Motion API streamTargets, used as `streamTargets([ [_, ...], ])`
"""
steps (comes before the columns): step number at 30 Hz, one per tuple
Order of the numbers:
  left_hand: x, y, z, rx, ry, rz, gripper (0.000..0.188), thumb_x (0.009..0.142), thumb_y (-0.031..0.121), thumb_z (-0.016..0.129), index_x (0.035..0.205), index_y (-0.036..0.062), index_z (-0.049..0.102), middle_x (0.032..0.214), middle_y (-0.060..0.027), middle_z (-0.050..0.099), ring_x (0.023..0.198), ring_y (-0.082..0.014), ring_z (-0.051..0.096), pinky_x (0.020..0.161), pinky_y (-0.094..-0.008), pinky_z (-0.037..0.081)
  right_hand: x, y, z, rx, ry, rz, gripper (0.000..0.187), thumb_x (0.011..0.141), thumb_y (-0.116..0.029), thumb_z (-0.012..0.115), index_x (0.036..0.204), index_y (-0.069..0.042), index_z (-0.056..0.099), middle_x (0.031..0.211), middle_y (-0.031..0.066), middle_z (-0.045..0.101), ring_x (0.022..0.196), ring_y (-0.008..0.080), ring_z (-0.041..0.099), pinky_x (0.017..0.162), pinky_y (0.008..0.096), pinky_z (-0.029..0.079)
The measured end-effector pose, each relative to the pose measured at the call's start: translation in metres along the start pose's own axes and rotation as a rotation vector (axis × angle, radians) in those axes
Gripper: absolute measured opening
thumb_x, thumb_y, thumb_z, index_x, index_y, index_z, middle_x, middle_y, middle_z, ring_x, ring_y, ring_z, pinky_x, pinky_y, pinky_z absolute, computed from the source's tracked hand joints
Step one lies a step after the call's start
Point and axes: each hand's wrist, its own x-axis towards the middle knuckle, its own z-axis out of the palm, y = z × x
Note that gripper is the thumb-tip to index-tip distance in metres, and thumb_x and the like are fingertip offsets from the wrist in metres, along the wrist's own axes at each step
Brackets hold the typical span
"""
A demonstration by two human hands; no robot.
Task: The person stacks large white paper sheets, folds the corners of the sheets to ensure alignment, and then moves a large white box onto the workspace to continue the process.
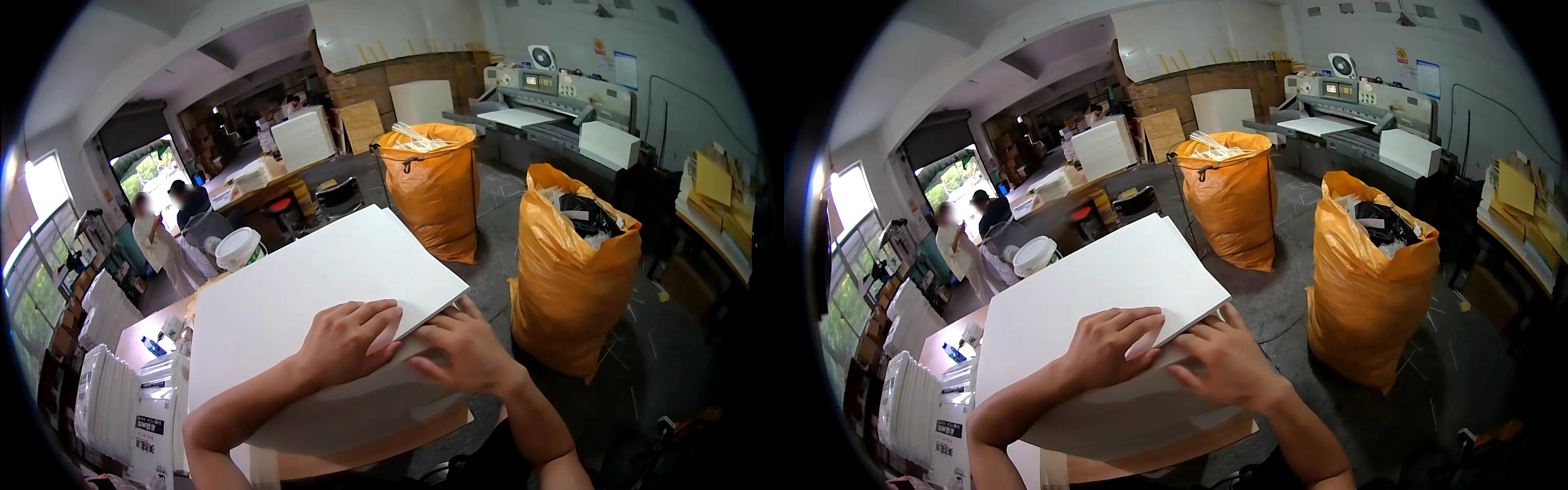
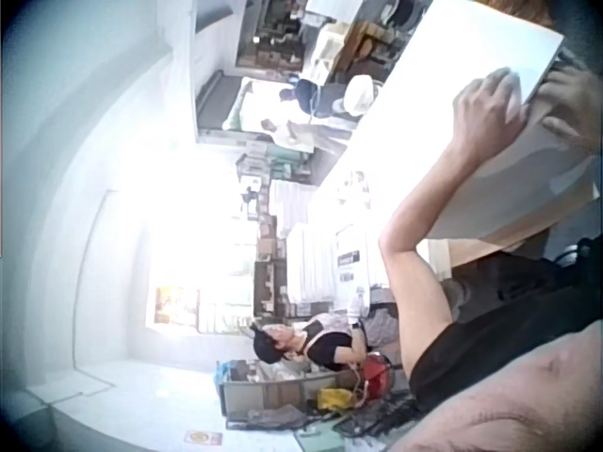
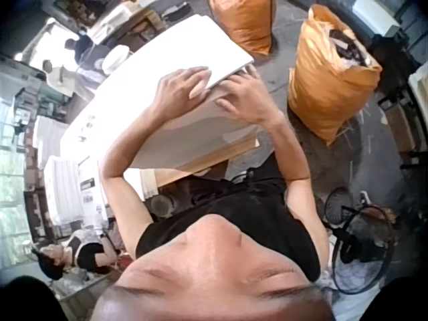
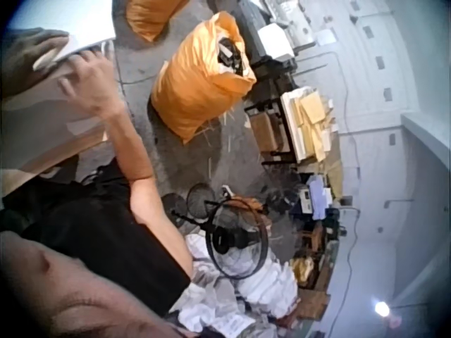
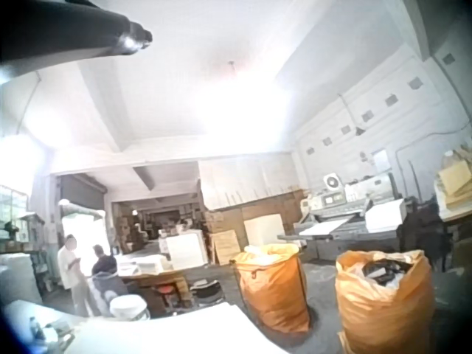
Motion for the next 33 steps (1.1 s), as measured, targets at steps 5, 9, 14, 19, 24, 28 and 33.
streamTargets([
  [5,-0.005,0.000,-0.002,0.011,0.012,-0.056,0.049,0.084,0.025,0.077,0.128,0.0062,0.064,0.123,-0.0152,0.069,0.100,-0.0322,0.071,0.082,-0.0398,0.059,-0.009,0.013,-0.033,-0.201,0.182,0.467,0.033,0.097,-0.031,0.065,0.080,-0.002,0.068,0.082,0.0139,0.071,0.076,0.0312,0.069,0.068,0.0430,0.052],
  [9,0.005,0.012,-0.010,-0.041,-0.053,-0.133,0.055,0.088,0.019,0.072,0.139,0.0098,0.056,0.129,-0.0201,0.065,0.099,-0.0354,0.071,0.081,-0.0417,0.059,0.002,0.028,-0.051,-0.251,-0.190,0.487,0.048,0.097,-0.041,0.067,0.073,0.000,0.058,0.067,0.0164,0.062,0.065,0.0307,0.065,0.064,0.0431,0.050],
  [14,0.000,-0.003,-0.011,-0.057,-0.034,-0.091,0.050,0.089,0.016,0.070,0.137,0.0260,0.060,0.133,-0.0233,0.060,0.096,-0.0347,0.072,0.076,-0.0420,0.060,0.038,0.005,-0.018,0.234,0.201,0.477,0.044,0.098,-0.036,0.067,0.071,-0.004,0.053,0.061,0.0075,0.058,0.053,0.0176,0.057,0.051,0.0324,0.044],
  [19,0.004,-0.011,-0.021,-0.168,-0.071,-0.053,0.042,0.087,0.021,0.075,0.128,0.0253,0.069,0.138,-0.0228,0.057,0.093,-0.0343,0.073,0.077,-0.0411,0.059,0.041,0.015,-0.008,0.940,0.336,0.604,0.039,0.099,-0.026,0.065,0.068,-0.009,0.049,0.061,-0.0006,0.054,0.052,0.0062,0.050,0.046,0.0237,0.037],
  [24,0.007,0.001,-0.029,-0.188,-0.090,-0.082,0.062,0.072,0.038,0.090,0.130,0.0262,0.068,0.139,-0.0228,0.057,0.099,-0.0342,0.072,0.081,-0.0397,0.059,0.039,0.026,-0.007,1.237,0.322,0.654,0.038,0.098,-0.025,0.065,0.066,-0.012,0.050,0.059,-0.0001,0.052,0.050,0.0107,0.055,0.045,0.0263,0.038],
  [28,0.008,0.002,-0.030,-0.208,-0.115,-0.124,0.069,0.067,0.039,0.093,0.130,0.0264,0.068,0.138,-0.0225,0.057,0.104,-0.0348,0.070,0.082,-0.0398,0.059,0.037,0.023,-0.008,1.261,0.328,0.697,0.038,0.098,-0.025,0.064,0.066,-0.011,0.051,0.058,0.0006,0.052,0.051,0.0132,0.057,0.046,0.0253,0.038],
  [33,0.010,-0.005,-0.032,-0.241,-0.135,-0.099,0.068,0.068,0.036,0.093,0.131,0.0286,0.068,0.137,-0.0221,0.059,0.105,-0.0347,0.070,0.083,-0.0402,0.059,0.036,0.028,-0.009,1.248,0.297,0.659,0.039,0.099,-0.026,0.064,0.065,-0.011,0.051,0.058,0.0010,0.053,0.050,0.0127,0.057,0.046,0.0255,0.038],
])
